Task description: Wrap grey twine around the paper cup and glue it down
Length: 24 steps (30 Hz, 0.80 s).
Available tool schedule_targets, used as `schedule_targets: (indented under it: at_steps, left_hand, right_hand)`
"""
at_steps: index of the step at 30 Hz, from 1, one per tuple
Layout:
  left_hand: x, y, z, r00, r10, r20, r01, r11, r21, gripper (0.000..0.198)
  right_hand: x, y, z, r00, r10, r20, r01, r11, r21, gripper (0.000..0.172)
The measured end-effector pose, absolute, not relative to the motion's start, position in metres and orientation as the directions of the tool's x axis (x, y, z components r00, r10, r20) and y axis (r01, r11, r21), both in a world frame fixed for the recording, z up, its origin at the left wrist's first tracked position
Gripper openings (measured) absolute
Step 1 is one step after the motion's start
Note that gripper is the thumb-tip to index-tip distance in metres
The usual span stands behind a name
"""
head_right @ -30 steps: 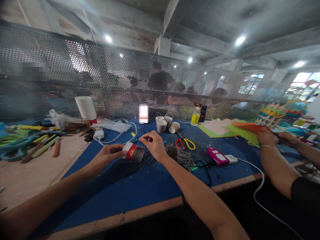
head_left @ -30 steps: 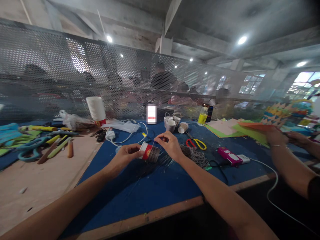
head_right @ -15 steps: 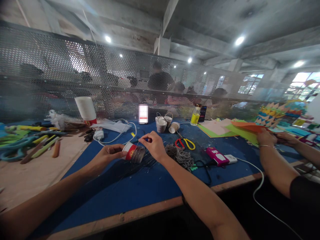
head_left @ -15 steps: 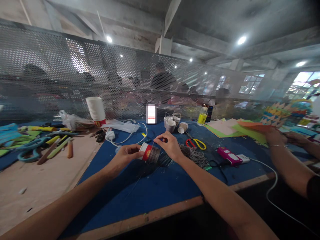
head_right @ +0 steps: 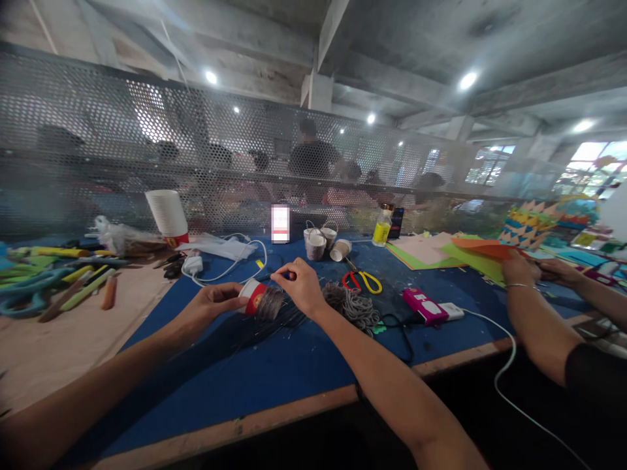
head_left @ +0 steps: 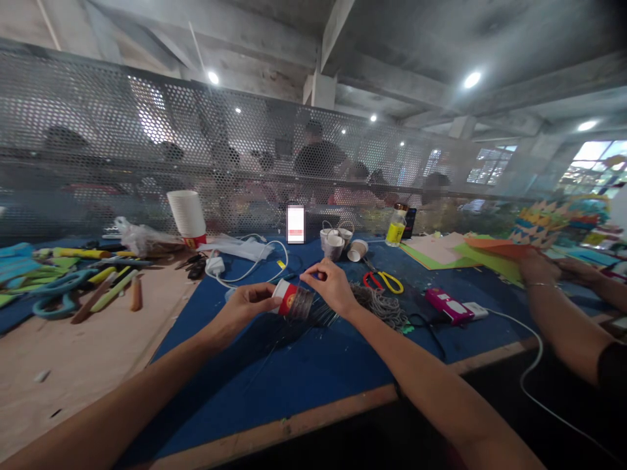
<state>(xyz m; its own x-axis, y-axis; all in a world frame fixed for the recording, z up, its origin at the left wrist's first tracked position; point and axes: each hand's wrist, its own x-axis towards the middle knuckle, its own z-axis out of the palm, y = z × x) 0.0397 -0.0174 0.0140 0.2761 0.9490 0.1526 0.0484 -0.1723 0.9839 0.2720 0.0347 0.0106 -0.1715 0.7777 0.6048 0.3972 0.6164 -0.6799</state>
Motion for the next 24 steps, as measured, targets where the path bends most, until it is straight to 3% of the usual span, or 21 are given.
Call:
schedule_targets:
  at_steps: [24]
  left_hand:
    - [0.0403,-0.0163,0.0132,0.287,0.948,0.136,-0.025,-0.134,0.991,0.023]
  right_hand:
    - [0.2724,0.0353,0.0116,-0.209,0.804,0.556,0.461,0.583,-0.669,0.01]
